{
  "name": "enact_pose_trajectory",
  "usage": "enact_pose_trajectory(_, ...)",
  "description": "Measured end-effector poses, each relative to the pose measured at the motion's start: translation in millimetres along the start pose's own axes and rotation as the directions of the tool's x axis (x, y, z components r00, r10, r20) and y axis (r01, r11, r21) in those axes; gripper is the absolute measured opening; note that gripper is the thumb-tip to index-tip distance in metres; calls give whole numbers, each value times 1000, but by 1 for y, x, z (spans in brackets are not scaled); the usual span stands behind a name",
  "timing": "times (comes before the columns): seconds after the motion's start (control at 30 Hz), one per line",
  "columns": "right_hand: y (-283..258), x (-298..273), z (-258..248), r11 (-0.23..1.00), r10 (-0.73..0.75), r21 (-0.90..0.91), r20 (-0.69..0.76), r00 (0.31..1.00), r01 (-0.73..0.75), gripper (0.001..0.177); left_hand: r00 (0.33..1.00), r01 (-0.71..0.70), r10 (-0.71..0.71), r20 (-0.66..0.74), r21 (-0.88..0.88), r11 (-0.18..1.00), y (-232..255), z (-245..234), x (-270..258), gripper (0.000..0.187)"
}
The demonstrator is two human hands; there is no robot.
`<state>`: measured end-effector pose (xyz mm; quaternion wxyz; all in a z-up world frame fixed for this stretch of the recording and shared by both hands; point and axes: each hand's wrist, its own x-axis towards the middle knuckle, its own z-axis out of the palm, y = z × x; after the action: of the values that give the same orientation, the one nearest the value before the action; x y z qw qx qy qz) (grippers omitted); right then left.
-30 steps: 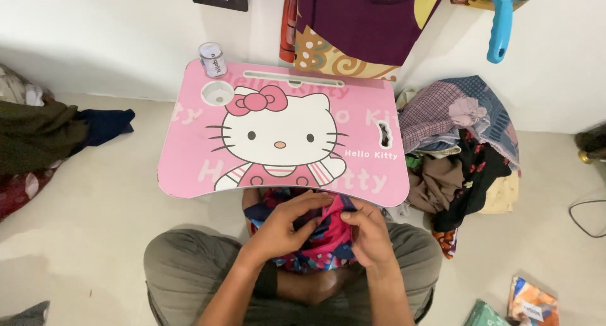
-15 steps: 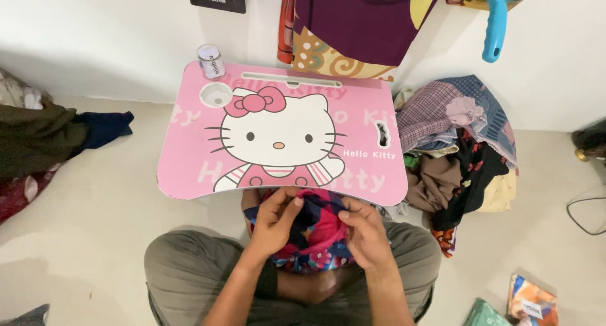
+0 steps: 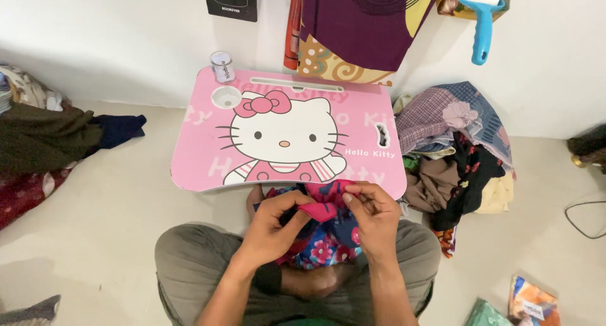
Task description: Unpacking a patterned scarf from a plastic sleeve, unfolding it for inspection, and then folding it back into a square shape on a small table.
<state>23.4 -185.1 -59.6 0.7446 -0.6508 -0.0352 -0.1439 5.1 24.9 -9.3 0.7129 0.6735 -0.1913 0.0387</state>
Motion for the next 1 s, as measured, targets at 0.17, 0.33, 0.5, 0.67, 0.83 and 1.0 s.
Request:
enact_pose_trajectory(0.17, -34, -16, 10, 980, -186, -35, 150, 971, 193, 18, 999, 28, -30, -24, -78, 997, 8, 12, -9, 14)
enact_pose_trajectory(0.33, -72, -42, 19, 902, -275, -237, 332, 903, 361, 73, 999, -13, 13, -32, 12, 1000, 23, 25, -20, 14)
enact_pose_trajectory(0.5, -79, -60, 25, 843, -380, -319, 217, 899, 433, 31, 996, -82, 86, -26, 125, 989, 43, 26, -25, 15)
enact_pose_trajectory(0.67, -79, -59, 20, 817, -411, -351, 202, 889, 457, 22, 992, -121, 114, 51, 173, 977, 36, 22, -23, 9)
enact_pose_trajectory(0.83, -77, -22, -22, 891, -414, 97, -224, 882, 443, 13, 914, -68, -18, 405, 197, 978, -8, -18, -5, 22)
enact_pose_trajectory(1.0, -122, 10, -89, 860, -404, 214, -269, 874, 463, 12, 919, -173, -239, 312, 866, 469, -23, -95, 16, 43)
